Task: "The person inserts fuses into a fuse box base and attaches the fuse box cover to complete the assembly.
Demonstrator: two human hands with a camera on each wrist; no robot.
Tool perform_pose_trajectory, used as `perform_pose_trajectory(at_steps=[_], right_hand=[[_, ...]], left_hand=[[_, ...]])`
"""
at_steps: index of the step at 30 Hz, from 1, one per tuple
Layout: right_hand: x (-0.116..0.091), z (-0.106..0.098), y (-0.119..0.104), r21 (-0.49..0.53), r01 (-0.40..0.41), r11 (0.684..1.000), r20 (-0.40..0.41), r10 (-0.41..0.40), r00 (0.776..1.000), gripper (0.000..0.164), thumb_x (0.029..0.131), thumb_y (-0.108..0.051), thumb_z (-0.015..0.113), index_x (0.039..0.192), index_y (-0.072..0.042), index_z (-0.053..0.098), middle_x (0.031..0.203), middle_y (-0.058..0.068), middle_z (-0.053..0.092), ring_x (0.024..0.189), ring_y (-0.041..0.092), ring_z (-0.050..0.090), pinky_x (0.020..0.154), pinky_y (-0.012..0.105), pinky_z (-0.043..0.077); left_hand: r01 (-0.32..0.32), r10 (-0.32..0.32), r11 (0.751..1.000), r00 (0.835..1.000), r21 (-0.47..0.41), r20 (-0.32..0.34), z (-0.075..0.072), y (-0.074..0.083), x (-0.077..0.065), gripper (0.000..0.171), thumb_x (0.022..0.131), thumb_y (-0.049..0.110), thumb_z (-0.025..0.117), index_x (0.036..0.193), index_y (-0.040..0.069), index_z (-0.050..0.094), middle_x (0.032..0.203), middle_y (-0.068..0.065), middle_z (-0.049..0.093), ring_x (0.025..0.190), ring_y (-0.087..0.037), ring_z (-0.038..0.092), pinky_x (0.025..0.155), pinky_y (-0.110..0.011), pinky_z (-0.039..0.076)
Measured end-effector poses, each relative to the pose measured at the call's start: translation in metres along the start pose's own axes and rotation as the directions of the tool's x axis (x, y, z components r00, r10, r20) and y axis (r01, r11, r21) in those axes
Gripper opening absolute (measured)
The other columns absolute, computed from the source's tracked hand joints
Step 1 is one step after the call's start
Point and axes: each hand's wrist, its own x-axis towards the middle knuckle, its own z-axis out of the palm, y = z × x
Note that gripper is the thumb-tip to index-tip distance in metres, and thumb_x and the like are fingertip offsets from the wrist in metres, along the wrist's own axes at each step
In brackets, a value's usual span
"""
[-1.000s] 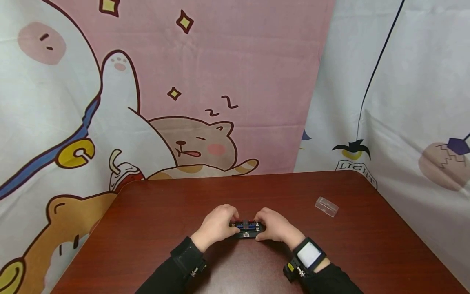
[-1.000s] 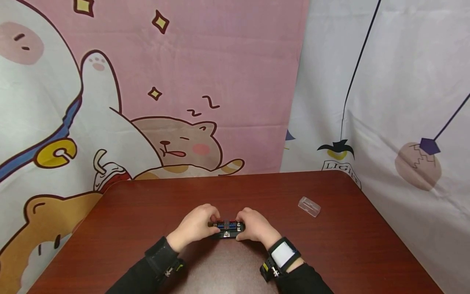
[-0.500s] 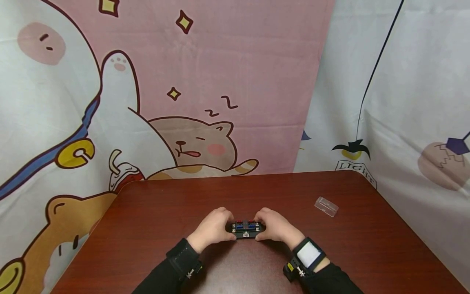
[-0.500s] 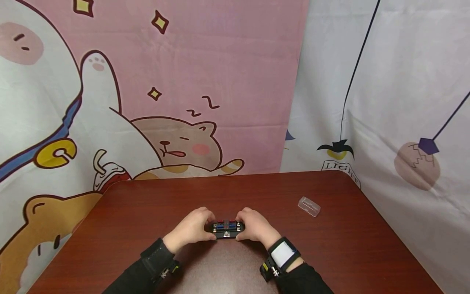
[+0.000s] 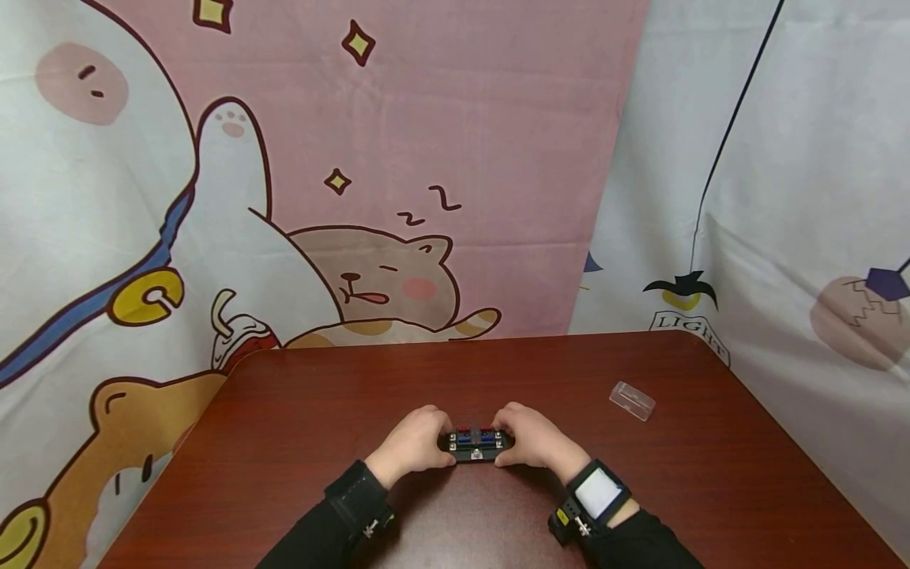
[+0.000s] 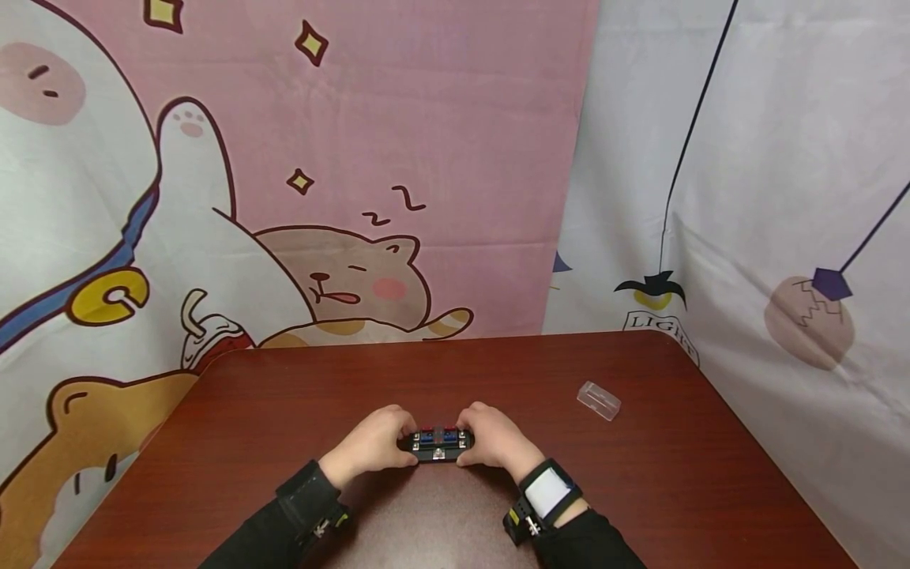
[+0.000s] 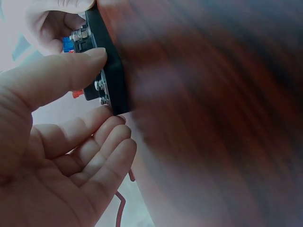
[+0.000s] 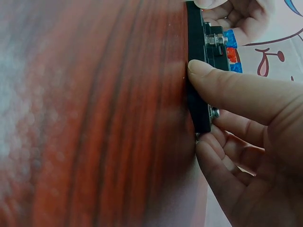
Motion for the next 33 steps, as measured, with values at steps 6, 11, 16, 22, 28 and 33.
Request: perform_pose_trajectory(at_steps=[6,11,16,22,28,33], right_hand=[[0.000,0.000,0.000,0.003,0.001,1.000,-0.001,-0.001,1.000,0.039,0.068,-0.018,0.091,0.096,-0.010,0.065,0.092,0.001,0.056,0.080,0.014,0.053,0.075,0.037,0.048],[0.000,0.000,0.000,0.009,0.003,1.000,-0.001,-0.003,1.000,0.038,0.068,-0.018,0.091,0.096,-0.010,0.065,0.092,0.001,0.056,0.080,0.014,0.052,0.074,0.037,0.048],[0.000,-0.001,0.000,0.022,0.009,1.000,0.012,-0.009,1.000,0.040,0.068,-0.019,0.091,0.098,-0.010,0.066,0.092,0.001,0.056,0.081,0.015,0.053,0.075,0.037,0.048],[-0.003,-0.004,0.004,0.104,-0.004,0.995,0.046,-0.001,0.999,0.045,0.071,-0.019,0.090,0.106,-0.005,0.067,0.098,0.004,0.057,0.089,0.019,0.058,0.080,0.040,0.050],[-0.008,-0.011,0.012,0.228,-0.060,0.972,0.105,0.037,0.994,0.046,0.076,-0.019,0.087,0.113,-0.002,0.065,0.104,0.008,0.056,0.097,0.026,0.060,0.086,0.046,0.051],[-0.014,-0.016,0.024,0.220,-0.070,0.973,0.086,0.052,0.995,0.046,0.077,-0.021,0.086,0.113,-0.001,0.065,0.104,0.006,0.058,0.097,0.026,0.060,0.085,0.044,0.051]], left_hand=[[0.017,-0.017,1.000,1.000,-0.025,-0.001,-0.001,0.002,0.001,0.035,0.066,0.025,0.091,0.089,0.006,0.071,0.080,0.001,0.058,0.070,-0.011,0.049,0.067,-0.030,0.046],[0.032,-0.032,0.999,0.999,-0.031,-0.002,-0.002,0.002,0.002,0.036,0.065,0.025,0.092,0.089,0.006,0.072,0.080,0.000,0.061,0.070,-0.011,0.051,0.067,-0.030,0.047],[0.030,-0.031,0.999,1.000,-0.045,-0.001,-0.001,0.001,0.001,0.036,0.064,0.024,0.092,0.088,0.006,0.072,0.080,0.000,0.062,0.070,-0.011,0.052,0.066,-0.031,0.047],[0.046,-0.046,0.998,0.999,-0.052,0.001,-0.001,0.001,0.001,0.036,0.064,0.025,0.092,0.088,0.007,0.072,0.079,0.002,0.061,0.069,-0.011,0.051,0.065,-0.029,0.046],[0.047,-0.047,0.998,0.999,-0.044,0.002,-0.001,0.002,0.002,0.037,0.064,0.026,0.092,0.089,0.007,0.072,0.080,0.001,0.061,0.071,-0.011,0.052,0.067,-0.031,0.047],[0.045,-0.045,0.998,0.999,-0.047,0.006,-0.001,0.001,0.002,0.038,0.065,0.026,0.092,0.091,0.006,0.073,0.081,0.000,0.063,0.072,-0.012,0.053,0.069,-0.032,0.048]])
